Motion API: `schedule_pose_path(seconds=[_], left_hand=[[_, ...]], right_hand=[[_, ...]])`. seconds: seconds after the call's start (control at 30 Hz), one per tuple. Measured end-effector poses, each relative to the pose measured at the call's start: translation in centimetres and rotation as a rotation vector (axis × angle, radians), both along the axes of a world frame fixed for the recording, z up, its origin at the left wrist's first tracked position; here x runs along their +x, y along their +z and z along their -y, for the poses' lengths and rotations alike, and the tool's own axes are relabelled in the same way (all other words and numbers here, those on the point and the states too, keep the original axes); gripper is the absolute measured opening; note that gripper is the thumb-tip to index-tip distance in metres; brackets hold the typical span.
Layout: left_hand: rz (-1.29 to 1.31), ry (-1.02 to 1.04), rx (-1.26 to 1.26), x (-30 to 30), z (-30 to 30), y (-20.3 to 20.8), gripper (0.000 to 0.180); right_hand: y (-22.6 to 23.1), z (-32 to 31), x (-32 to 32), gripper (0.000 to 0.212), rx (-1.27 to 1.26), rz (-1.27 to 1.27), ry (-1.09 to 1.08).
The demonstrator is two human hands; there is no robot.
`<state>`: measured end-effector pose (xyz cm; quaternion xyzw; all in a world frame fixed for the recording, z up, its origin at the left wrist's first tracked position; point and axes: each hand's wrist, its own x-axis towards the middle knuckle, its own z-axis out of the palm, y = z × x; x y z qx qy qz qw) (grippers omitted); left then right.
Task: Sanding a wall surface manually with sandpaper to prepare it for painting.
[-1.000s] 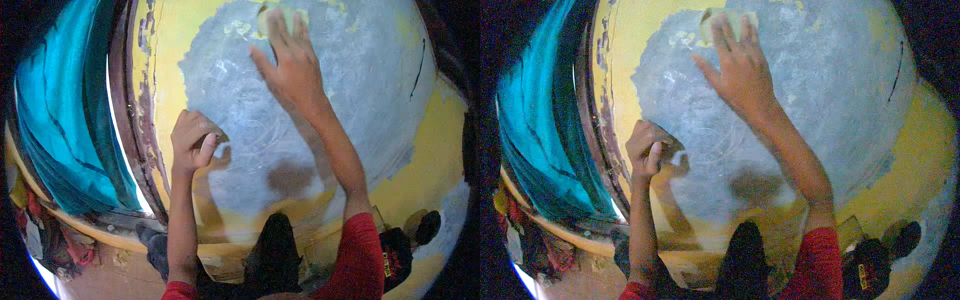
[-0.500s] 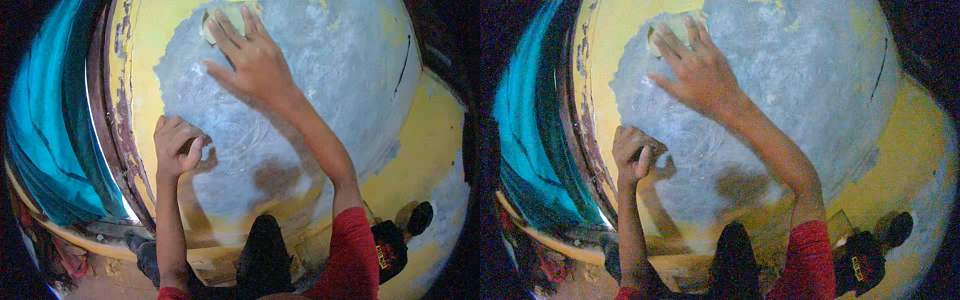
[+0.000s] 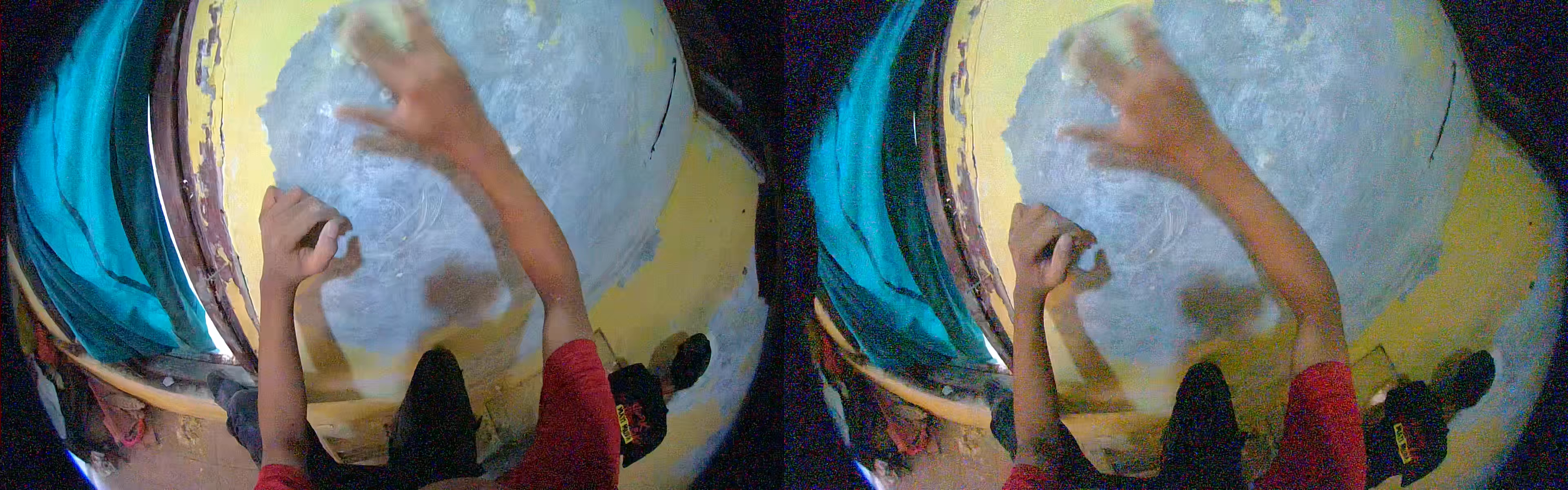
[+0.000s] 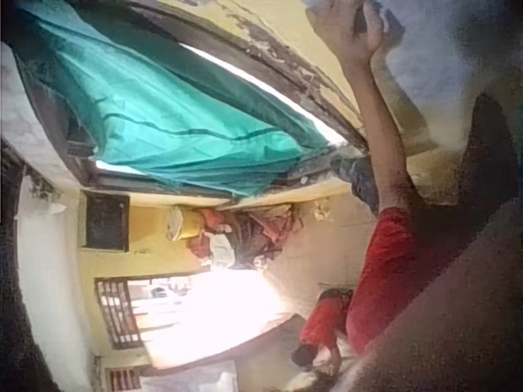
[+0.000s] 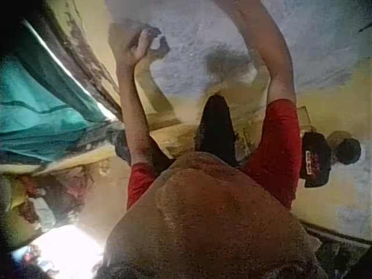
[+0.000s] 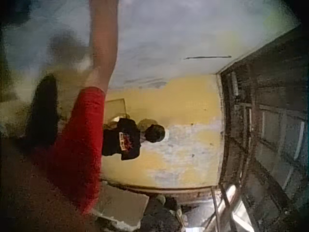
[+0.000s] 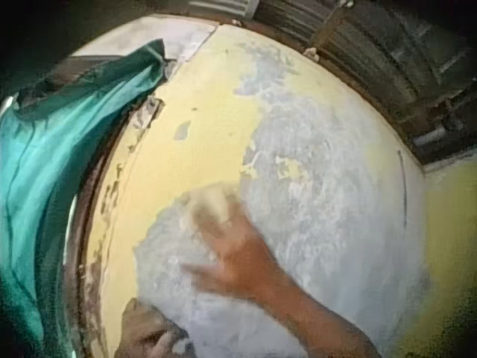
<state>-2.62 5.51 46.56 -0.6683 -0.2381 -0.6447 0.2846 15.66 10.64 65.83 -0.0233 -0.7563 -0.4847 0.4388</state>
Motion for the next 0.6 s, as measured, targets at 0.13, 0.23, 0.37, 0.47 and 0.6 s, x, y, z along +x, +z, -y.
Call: schedule_pose_path(seconds=[0.13, 0.23, 0.37, 0.47, 0.6], left_hand=[[-0.004, 0.003, -0.037, 0.0, 0.1, -0.1, 0.012], [0.006, -0.005, -0.031, 0.2, 0.1, 0.0, 0.012], [-0.005, -0.006, -0.081, -0.1, 0.5, 0.0, 0.011], [0.008, 0.001, -0.087, 0.4, 0.2, -0.2, 0.012], [0.003, 0.019, -0.106, 0.0, 0.0, -0.3, 0.012]], right_hand=[[0.6, -0.2, -0.4, 0.079, -0.049, -0.003, 0.026], [2.1, -1.0, 0.3, 0.077, 0.044, -0.138, -0.086], [0.8, -1.1, -1.1, 0.074, 0.002, 0.111, 0.059], [1.8, -2.2, 0.1, 0.068, -0.035, -0.200, -0.011], [0.7, -1.3, -0.8, 0.066, -0.005, -0.253, -0.055]])
